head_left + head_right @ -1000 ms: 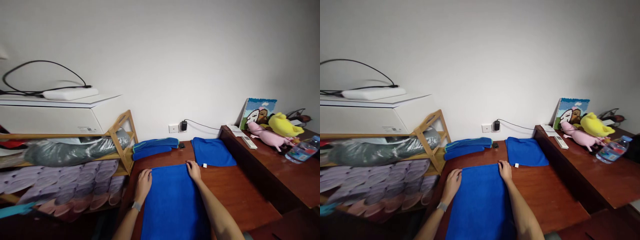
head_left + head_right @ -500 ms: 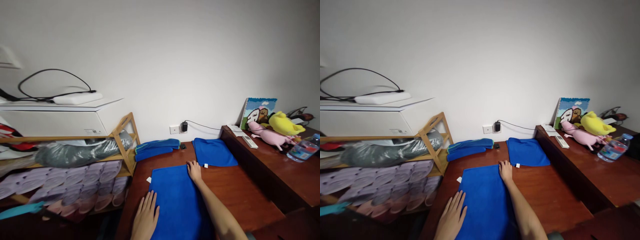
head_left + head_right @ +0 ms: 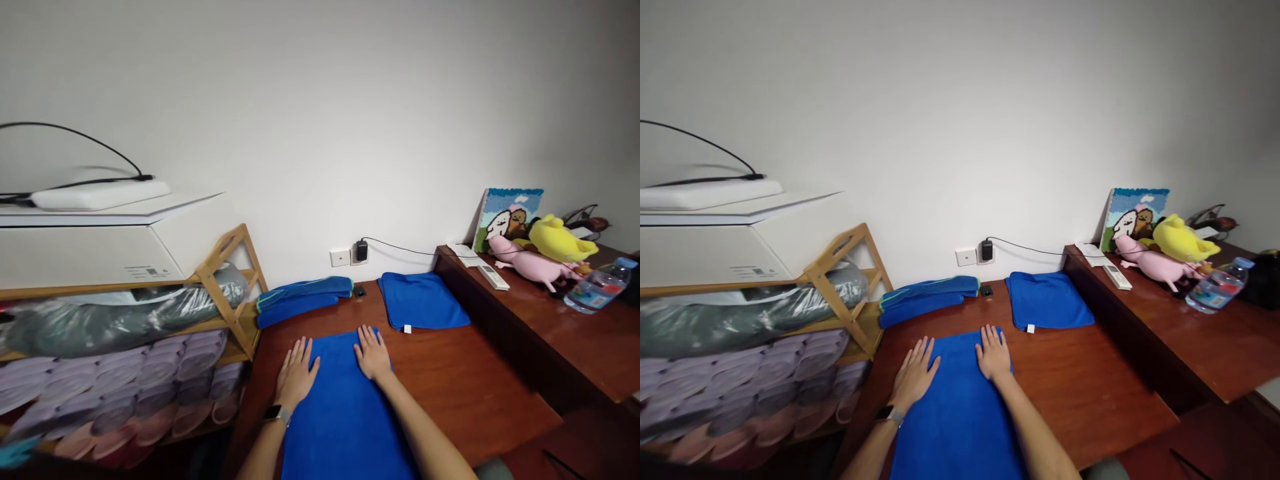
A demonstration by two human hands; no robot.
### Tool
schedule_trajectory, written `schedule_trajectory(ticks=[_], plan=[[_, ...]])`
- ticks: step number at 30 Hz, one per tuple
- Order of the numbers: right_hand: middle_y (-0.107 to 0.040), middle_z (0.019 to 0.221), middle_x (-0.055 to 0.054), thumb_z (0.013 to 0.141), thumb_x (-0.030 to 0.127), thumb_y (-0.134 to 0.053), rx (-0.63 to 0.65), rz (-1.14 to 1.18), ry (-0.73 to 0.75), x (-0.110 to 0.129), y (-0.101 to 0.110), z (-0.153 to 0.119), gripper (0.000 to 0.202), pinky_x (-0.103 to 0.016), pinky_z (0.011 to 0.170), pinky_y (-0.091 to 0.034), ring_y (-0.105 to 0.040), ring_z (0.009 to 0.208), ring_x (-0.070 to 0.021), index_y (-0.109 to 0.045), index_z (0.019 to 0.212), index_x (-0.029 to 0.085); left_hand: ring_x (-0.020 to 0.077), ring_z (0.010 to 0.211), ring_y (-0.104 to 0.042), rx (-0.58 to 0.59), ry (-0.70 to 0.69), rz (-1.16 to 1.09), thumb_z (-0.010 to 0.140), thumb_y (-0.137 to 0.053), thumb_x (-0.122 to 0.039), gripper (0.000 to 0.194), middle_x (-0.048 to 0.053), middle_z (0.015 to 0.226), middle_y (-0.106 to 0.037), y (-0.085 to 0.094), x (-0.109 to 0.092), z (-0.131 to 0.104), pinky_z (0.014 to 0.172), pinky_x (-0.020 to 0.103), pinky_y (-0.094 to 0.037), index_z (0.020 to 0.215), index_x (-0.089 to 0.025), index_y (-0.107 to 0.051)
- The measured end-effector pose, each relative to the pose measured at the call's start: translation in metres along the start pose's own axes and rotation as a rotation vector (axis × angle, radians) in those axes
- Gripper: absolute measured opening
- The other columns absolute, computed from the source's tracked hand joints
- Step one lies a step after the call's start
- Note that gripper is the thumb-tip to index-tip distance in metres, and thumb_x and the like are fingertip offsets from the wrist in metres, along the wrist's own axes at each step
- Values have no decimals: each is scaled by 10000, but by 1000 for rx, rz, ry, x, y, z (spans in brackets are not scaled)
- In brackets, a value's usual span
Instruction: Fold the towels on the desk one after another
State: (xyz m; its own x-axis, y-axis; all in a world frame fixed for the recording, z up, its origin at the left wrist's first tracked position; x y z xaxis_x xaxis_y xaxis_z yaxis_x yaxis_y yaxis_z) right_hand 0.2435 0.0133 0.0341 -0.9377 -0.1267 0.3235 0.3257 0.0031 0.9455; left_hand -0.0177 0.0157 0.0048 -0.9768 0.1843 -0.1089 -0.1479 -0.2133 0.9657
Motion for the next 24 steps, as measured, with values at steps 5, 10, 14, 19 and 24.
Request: schedule_trajectory(ticks=[5, 10, 14, 19, 24], plan=[[-203, 1759, -72, 1114, 450, -177, 59, -38, -77, -10, 21, 2, 658, -474, 1331, -75, -144, 1646, -220, -228, 1703, 161, 297, 1579, -389, 8, -11, 14, 1044, -320, -478, 683, 171, 1674, -454, 9, 1, 4, 1299, 515, -292, 1611, -114, -431], [-239, 1750, -78, 1119, 430, -205, -39, 12, 132, 34, 8, -24, 641, -450, 1337, -82, -152, 1644, -225, -275, 1692, 151, 254, 1583, -384, -87, -137, 2, 1065, -238, -363, 620, 121, 1687, -447, 7, -46, -9, 1312, 492, -276, 1612, -150, -440], [-281, 1735, -62, 1124, 449, -228, 13, 40, 190, 39, -6, -47, 621, -443, 1335, -136, -209, 1631, -212, -300, 1687, 198, 250, 1567, -414, -55, -167, -25, 1065, -269, -376, 593, 80, 1672, -473, -3, -61, -28, 1292, 497, -325, 1599, -212, -470], [-238, 1744, -77, 1121, 434, -236, 14, -7, -57, -16, 20, -61, 631, -473, 1334, -153, -198, 1632, -223, -271, 1688, 159, 288, 1546, -447, -62, -70, -27, 1050, -316, -431, 632, 144, 1651, -479, 6, -8, -39, 1282, 546, -352, 1592, -141, -464], [-251, 1741, -81, 1119, 387, -236, -116, 17, -124, -14, 27, -83, 617, -454, 1331, -192, -200, 1631, -231, -294, 1683, 143, 275, 1547, -445, -164, -153, -51, 1066, -312, -408, 607, 133, 1639, -508, 28, -20, -61, 1295, 527, -350, 1605, -163, -445]])
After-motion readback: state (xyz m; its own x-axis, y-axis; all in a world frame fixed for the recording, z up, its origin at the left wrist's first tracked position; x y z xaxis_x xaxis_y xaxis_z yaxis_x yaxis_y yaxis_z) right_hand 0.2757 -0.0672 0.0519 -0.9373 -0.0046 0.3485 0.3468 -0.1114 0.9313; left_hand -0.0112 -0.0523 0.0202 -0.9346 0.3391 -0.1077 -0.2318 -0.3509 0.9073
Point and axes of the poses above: each hand's wrist, its own z-axis towards the middle knuckle, its own y-axis out of the back of the hand, x = y × z, the point moved 1 cm from there along z, towards the middle knuckle
